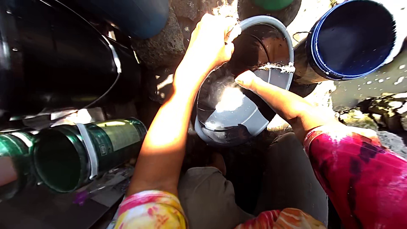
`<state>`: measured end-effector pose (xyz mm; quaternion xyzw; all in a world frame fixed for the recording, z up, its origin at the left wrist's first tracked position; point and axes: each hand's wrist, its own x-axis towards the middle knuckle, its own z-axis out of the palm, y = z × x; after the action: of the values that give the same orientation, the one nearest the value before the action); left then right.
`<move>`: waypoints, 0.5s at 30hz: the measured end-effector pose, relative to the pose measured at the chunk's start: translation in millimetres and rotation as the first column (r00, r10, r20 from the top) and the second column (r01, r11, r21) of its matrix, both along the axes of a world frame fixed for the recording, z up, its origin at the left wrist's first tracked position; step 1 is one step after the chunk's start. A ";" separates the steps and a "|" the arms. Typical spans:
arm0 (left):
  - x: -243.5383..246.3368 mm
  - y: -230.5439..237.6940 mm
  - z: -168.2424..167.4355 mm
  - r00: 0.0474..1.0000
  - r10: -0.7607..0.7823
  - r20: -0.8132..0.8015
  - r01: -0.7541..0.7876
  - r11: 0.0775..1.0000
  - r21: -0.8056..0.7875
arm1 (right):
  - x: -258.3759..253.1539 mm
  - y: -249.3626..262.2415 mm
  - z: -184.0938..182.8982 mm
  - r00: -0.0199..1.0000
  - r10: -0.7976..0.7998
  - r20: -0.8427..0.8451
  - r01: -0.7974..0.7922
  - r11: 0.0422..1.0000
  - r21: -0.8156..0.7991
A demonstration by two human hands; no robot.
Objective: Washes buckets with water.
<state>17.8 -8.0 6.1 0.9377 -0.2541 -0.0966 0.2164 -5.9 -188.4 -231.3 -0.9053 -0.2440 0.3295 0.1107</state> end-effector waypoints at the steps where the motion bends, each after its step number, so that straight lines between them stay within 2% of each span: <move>1: -0.5 0.0 0.4 1.000 -0.004 -0.003 0.004 1.000 0.000 | 2.5 -13.6 9.8 0.997 0.064 0.049 -0.064 0.998 0.007; 3: -2.1 1.1 1.1 1.000 -0.006 -0.005 0.006 1.000 -0.006 | -1.9 -38.5 31.1 0.958 0.186 0.217 -0.194 0.981 0.016; 6: -2.5 1.2 0.3 1.000 -0.015 -0.005 0.015 1.000 -0.010 | -19.8 -79.0 59.0 0.777 0.361 0.515 -0.369 0.925 -0.091; 8: -2.9 0.6 1.2 1.000 -0.025 -0.010 0.025 1.000 -0.007 | -37.2 -108.5 86.1 0.730 0.333 0.597 -0.348 0.933 -0.094; 11: -6.1 -1.4 4.1 0.998 -0.053 -0.020 0.053 0.999 -0.002 | -63.6 -129.4 117.9 0.735 0.241 0.633 -0.280 0.959 -0.039; 13: -6.6 -3.8 3.8 0.996 -0.088 0.007 0.088 0.996 -0.003 | -65.5 -126.2 110.0 0.729 0.195 0.656 -0.275 0.961 0.019; 15: -5.2 -7.5 5.1 0.997 -0.081 0.006 0.081 0.997 0.004 | -49.4 -112.6 87.2 0.749 0.184 0.636 -0.274 0.961 0.046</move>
<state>12.6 -15.5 11.1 0.9273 -0.2923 -0.1027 0.2099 -55.3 -301.0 -144.1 -0.9164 -0.3979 0.0036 0.0435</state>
